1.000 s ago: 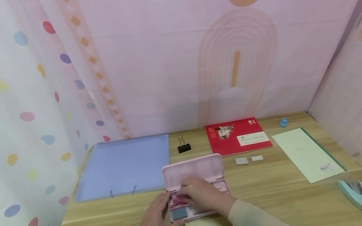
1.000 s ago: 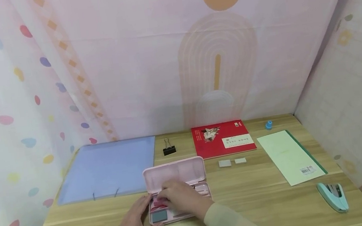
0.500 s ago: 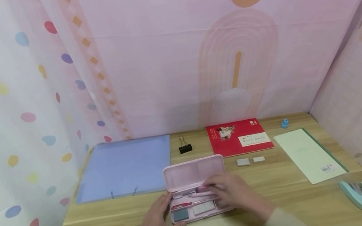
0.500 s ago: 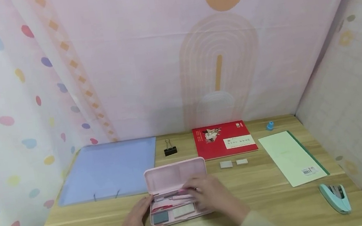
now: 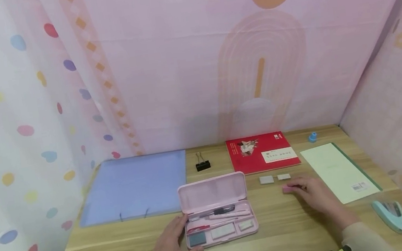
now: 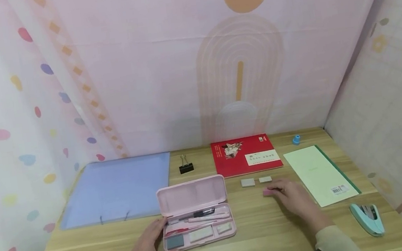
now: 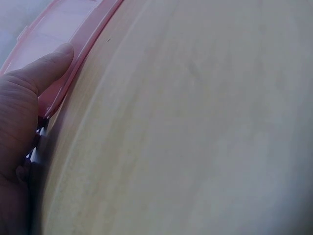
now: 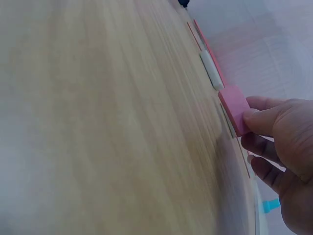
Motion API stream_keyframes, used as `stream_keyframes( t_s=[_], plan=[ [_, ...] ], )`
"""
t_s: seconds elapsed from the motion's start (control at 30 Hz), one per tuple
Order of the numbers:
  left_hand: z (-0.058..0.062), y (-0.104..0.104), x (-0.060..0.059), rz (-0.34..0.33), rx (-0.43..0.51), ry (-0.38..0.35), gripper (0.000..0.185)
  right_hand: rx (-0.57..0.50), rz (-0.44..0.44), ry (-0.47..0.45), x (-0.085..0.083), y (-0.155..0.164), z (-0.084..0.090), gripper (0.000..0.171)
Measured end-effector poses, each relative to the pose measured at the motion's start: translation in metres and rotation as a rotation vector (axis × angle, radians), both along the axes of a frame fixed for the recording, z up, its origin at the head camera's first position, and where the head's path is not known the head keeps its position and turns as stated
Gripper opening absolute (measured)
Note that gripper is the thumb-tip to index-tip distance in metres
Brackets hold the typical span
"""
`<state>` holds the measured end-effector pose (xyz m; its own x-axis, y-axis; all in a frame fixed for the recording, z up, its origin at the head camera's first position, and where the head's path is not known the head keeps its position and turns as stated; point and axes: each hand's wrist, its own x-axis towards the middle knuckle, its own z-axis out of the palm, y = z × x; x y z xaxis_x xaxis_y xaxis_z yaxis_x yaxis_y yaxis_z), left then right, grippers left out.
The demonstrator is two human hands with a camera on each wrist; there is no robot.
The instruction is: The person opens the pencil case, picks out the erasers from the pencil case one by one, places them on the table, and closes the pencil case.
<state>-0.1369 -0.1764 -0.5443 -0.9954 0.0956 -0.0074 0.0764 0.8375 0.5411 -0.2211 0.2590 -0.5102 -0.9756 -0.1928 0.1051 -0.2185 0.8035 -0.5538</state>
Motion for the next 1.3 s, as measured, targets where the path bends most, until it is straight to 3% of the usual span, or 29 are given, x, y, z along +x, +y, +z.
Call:
stream_keyframes(
  t_s=[0.27,0.6,1.03,1.17,1.3],
  plan=[
    [-0.004,0.001,0.002,0.005,0.009,-0.004,0.11,0.088,0.001,0.023,-0.008,-0.002,-0.008,0.024],
    [-0.002,0.001,0.0,0.014,0.002,-0.018,0.111,0.1,-0.009,0.043,-0.009,-0.005,-0.015,0.028],
    [-0.004,0.002,0.001,0.009,-0.002,-0.008,0.11,0.083,-0.01,0.086,0.0,-0.013,-0.009,0.028],
    [-0.004,0.001,0.002,0.007,-0.001,0.009,0.109,0.071,0.094,0.179,0.017,-0.043,0.003,0.027],
    [-0.003,0.0,0.002,0.015,0.0,0.018,0.11,0.082,0.317,0.215,0.038,-0.092,0.008,0.027]
  ],
)
